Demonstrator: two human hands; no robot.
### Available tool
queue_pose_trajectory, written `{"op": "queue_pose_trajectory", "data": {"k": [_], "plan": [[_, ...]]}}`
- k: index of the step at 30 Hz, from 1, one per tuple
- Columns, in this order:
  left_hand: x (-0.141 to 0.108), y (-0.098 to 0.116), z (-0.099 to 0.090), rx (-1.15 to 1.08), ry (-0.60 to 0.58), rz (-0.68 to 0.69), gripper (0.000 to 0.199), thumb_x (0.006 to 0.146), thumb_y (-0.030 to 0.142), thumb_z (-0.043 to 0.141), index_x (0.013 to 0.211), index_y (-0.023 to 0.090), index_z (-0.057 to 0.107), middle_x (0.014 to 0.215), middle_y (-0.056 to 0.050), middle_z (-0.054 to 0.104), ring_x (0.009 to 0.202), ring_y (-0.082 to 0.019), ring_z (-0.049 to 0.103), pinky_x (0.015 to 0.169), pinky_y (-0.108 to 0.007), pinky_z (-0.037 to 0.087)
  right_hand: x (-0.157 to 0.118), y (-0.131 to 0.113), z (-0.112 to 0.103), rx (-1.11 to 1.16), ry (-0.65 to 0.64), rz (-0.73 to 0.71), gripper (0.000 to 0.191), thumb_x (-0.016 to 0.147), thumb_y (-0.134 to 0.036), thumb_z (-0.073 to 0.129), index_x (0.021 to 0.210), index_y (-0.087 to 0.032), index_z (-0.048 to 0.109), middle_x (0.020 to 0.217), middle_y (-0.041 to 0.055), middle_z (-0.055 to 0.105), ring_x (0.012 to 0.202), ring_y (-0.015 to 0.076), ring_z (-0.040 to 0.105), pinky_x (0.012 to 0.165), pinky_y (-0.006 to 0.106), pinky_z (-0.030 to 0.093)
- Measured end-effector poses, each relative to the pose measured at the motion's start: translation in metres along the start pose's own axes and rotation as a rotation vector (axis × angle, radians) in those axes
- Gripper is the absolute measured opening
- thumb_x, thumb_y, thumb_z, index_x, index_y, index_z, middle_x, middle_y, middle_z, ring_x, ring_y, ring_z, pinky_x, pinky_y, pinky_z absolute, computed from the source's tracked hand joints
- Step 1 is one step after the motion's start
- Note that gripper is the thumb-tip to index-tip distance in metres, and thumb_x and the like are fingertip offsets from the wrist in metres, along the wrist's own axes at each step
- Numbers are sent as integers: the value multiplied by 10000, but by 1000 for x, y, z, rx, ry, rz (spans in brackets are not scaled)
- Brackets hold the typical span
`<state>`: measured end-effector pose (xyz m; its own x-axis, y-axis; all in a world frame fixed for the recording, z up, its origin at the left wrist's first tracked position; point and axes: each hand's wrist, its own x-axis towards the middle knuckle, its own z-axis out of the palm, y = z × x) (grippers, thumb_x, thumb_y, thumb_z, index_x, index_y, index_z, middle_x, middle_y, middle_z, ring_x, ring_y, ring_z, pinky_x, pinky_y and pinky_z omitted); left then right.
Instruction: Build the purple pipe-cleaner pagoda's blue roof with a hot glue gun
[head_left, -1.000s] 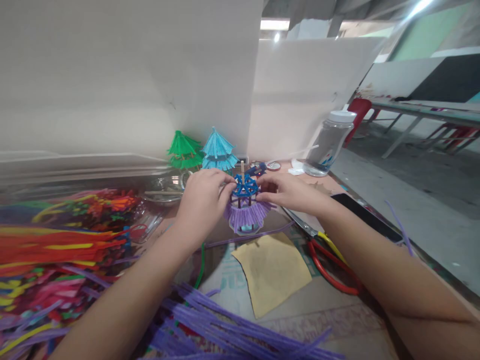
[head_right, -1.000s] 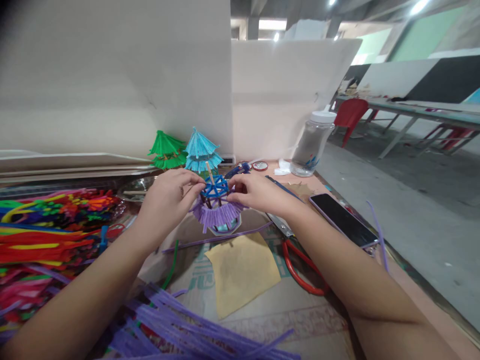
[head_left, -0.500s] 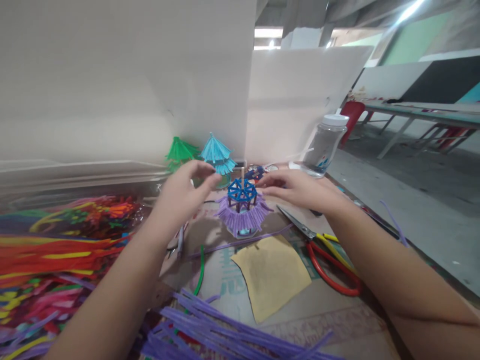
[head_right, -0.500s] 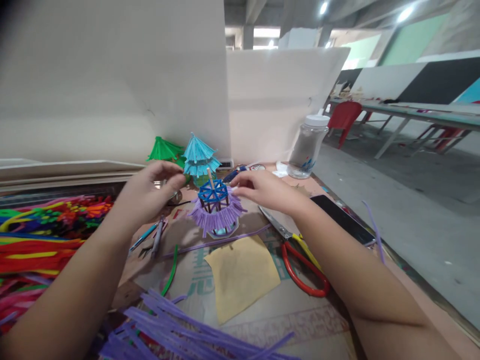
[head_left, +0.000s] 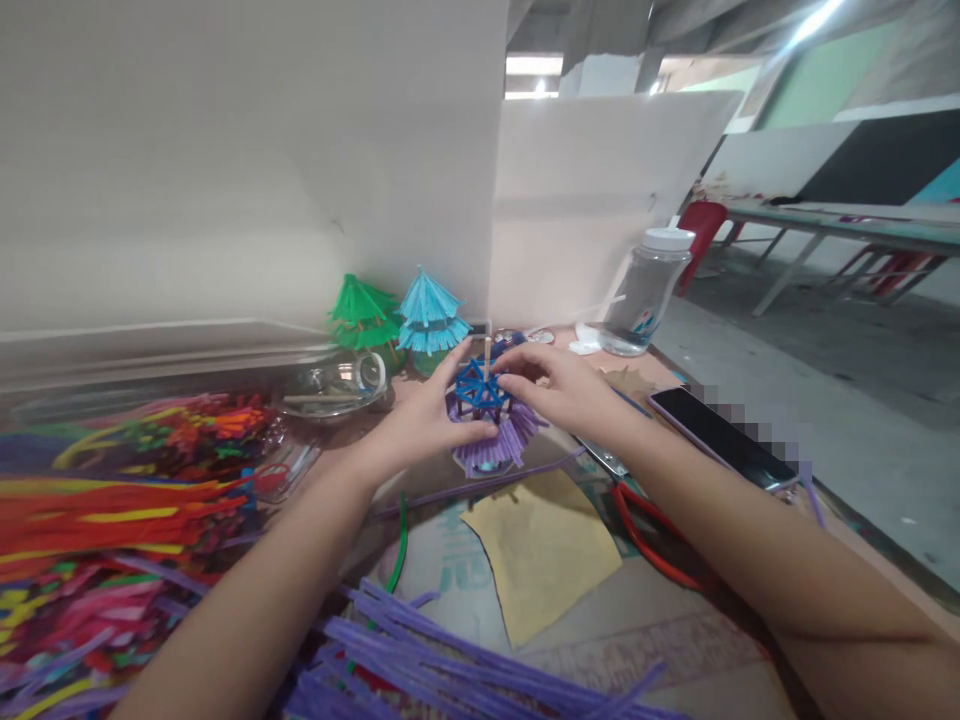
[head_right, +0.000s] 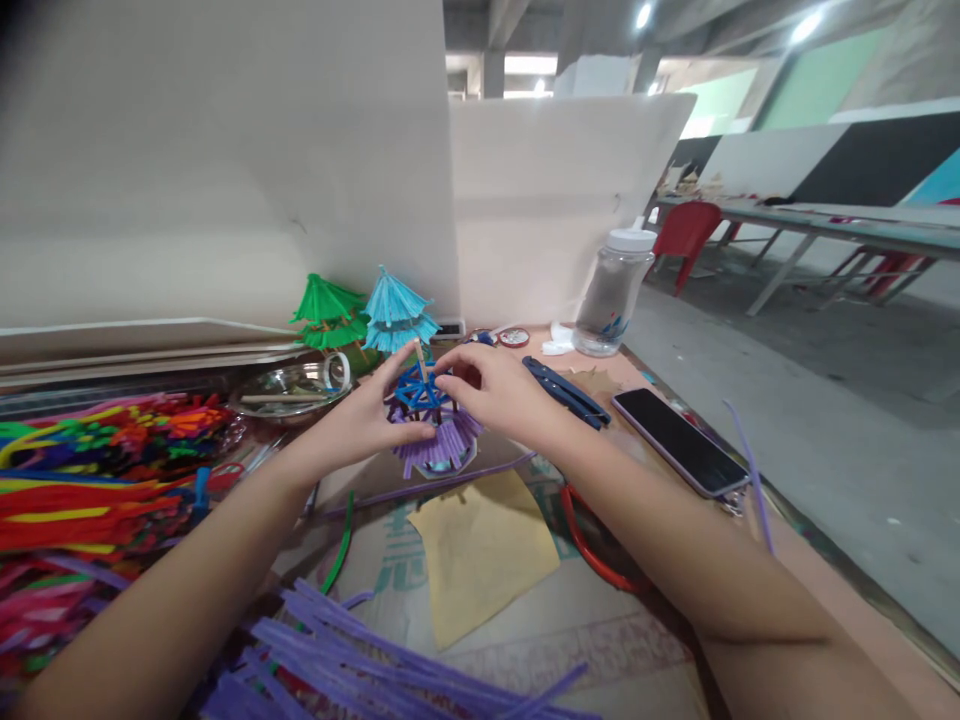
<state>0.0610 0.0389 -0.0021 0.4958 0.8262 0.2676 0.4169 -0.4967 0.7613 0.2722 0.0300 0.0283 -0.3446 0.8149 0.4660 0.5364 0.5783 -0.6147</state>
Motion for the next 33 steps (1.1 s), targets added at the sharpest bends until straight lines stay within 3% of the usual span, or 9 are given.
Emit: {"op": "queue_pose_trajectory", "data": {"k": [6,11,18,21,24,25,27,31,33], "plan": [[-3,9,2,59,17,74,1101,744,428,801,1601,268,128,1663,-107,240,1506,-293,306,1234,-460,268,-1,-4,-6,60,-70,20,77,862,-215,624,840,-167,680,800,45,692,725,169,624,687,328,485],[-3,11,3,84,19,85,1093,741,429,802,1598,266,145,1657,-123,252,1503,-311,307,1226,-477,281,0,4,-3,125,7,2,86,843,-256,640,805,-181,663,801,28,655,733,160,593,680,318,467],[-2,12,2,92,35,13,1085,748,436,793,1598,231,151,1642,-131,290,1498,-303,320,1225,-458,294,3,2,-14,752,210,80,292,863,-484,675,828,-232,532,918,24,713,914,176,678,857,358,525],[-2,10,1,89,39,-11,1079,747,456,788,1596,240,159,1644,-118,288,1490,-304,339,1219,-459,308,4,-3,-36,892,274,115,307,845,-447,709,798,-247,480,630,-49,613,647,147,638,706,320,540],[-3,9,1,65,35,-27,1065,753,467,779,1595,239,168,1646,-111,283,1494,-301,331,1219,-450,311,3,-4,-61,857,299,99,283,848,-401,706,782,-245,479,461,-115,355,387,84,307,440,233,348],[-3,8,1,56,32,-30,1061,755,471,777,1595,241,171,1648,-108,278,1496,-301,326,1219,-446,310,3,-3,-69,815,312,84,276,855,-398,694,778,-244,478,459,-118,314,384,79,226,407,228,262],[-3,8,1,40,28,-32,1064,751,480,777,1595,244,174,1653,-101,267,1504,-300,308,1224,-436,300,1,-1,-81,609,406,37,233,881,-378,650,783,-238,491,483,-104,324,404,83,209,411,242,198],[-1,8,1,4,25,-45,1113,721,472,796,1599,221,161,1661,-107,239,1522,-305,257,1221,-424,302,-8,9,-102,-379,824,-96,75,919,-276,591,892,-206,594,660,-22,566,545,112,498,567,288,360],[-1,7,0,-27,7,-56,1136,716,457,795,1605,211,132,1659,-124,239,1505,-318,297,1200,-427,336,-15,15,-119,-755,951,-146,119,941,-257,553,973,-181,639,781,35,659,663,152,610,634,315,398]]}}
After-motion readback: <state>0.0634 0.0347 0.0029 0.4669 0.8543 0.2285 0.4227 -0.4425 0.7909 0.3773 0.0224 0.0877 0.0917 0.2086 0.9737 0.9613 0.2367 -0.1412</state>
